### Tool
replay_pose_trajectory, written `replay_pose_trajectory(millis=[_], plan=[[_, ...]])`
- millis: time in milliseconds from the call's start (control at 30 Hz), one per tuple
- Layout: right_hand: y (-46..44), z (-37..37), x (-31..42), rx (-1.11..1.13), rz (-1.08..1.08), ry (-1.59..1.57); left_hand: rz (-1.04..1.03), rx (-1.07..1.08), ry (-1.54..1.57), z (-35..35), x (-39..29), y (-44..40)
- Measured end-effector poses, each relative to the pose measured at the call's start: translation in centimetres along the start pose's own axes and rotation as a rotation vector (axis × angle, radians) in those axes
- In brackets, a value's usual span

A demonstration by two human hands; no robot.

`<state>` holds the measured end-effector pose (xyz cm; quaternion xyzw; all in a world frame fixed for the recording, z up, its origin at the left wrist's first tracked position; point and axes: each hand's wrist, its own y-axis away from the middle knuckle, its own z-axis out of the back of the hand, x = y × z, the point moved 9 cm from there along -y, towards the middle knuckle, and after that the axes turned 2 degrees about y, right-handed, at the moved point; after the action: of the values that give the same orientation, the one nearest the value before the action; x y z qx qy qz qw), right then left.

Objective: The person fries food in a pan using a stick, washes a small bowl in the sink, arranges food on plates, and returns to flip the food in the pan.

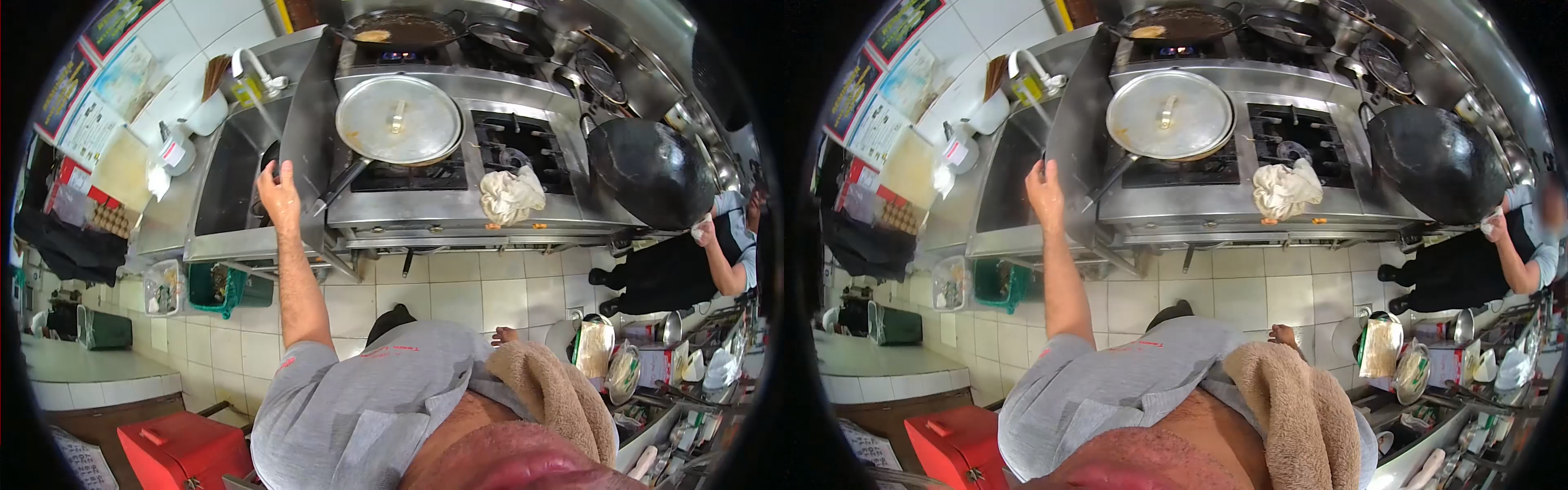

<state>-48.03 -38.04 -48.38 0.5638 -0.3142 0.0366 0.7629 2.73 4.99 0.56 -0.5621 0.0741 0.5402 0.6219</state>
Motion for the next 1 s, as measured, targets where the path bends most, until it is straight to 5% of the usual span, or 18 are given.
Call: replay_pose_trajectory(millis=[167,233,300,633,767,800,867,933,1000], plan=[[3.8,-1.1,3.5,-0.072,-0.027,0.031,0.117,0.051,0.208,-0.7,2.8,0.6],[4.4,-1.7,4.9,-0.087,-0.009,0.021,0.334,0.191,0.802,-3.5,5.7,-0.6],[5.0,-2.4,5.9,-0.119,-0.005,-0.024,0.523,0.267,0.916,-5.4,8.5,-3.3],[7.4,-14.3,6.7,-0.341,-0.058,-0.291,0.816,0.492,0.862,-21.9,26.6,-23.3],[10.0,-20.1,3.5,-0.329,-0.103,-0.323,0.962,0.29,1.169,-28.7,32.0,-23.7],[8.2,-20.2,-0.2,-0.368,0.04,-0.373,0.936,0.39,1.242,-31.2,31.8,-22.3],[12.4,-21.8,-1.1,-0.401,-0.139,-0.214,1.039,0.629,1.308,-35.4,30.2,-18.7],[15.4,-22.9,-2.1,-0.437,-0.23,-0.393,1.119,0.569,1.166,-38.7,31.0,-18.7],[17.5,-23.0,-2.8,-0.539,-0.229,-0.459,1.108,0.567,1.342,-43.5,32.9,-22.5]])
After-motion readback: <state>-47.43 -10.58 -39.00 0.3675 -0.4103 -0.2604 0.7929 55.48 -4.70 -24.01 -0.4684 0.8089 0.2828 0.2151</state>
